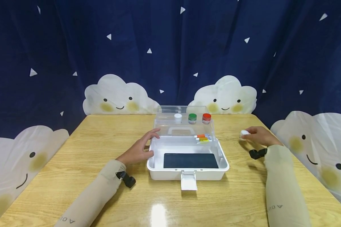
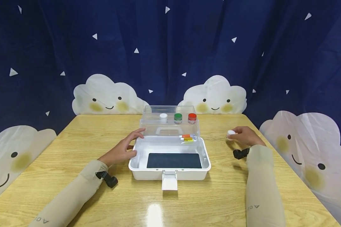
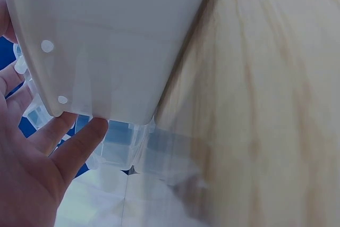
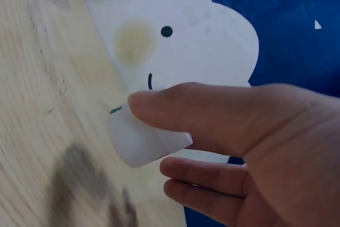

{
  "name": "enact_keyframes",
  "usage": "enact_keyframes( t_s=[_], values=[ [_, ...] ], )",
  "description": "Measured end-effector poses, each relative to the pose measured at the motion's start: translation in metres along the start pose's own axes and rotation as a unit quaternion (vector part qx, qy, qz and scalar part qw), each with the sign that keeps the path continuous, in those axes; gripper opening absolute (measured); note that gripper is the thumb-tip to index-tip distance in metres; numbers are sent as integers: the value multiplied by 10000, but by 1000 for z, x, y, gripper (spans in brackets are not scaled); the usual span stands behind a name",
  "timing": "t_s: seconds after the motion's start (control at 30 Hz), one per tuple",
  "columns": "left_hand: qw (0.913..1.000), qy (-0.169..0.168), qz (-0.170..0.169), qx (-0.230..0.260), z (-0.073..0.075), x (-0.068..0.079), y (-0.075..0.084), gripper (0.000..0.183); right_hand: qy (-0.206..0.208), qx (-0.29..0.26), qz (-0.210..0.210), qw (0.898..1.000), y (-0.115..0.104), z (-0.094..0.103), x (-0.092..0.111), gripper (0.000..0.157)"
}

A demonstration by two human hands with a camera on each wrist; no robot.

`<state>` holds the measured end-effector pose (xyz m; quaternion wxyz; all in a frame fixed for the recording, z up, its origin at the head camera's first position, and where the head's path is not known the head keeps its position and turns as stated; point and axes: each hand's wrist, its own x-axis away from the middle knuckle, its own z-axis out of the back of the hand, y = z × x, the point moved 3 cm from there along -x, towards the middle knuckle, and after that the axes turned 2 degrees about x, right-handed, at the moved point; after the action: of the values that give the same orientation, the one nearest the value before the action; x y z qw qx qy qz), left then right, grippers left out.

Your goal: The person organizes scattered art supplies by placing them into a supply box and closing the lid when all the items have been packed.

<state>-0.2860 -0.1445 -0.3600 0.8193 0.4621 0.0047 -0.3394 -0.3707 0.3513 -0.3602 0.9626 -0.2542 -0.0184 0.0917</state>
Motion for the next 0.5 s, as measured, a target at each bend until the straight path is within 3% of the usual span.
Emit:
enact_keyframes(
  t_s=[0.23, 0.5],
  values=[
    [10000, 40, -25, -12, 2, 0, 0, 48, 278, 2, -207, 9994, -23, 11, -1, 60],
    [10000, 8, -11, 8, 0, 0, -1, 50, 725, 2, -71, 9973, -50, 23, -1, 65]
  ],
)
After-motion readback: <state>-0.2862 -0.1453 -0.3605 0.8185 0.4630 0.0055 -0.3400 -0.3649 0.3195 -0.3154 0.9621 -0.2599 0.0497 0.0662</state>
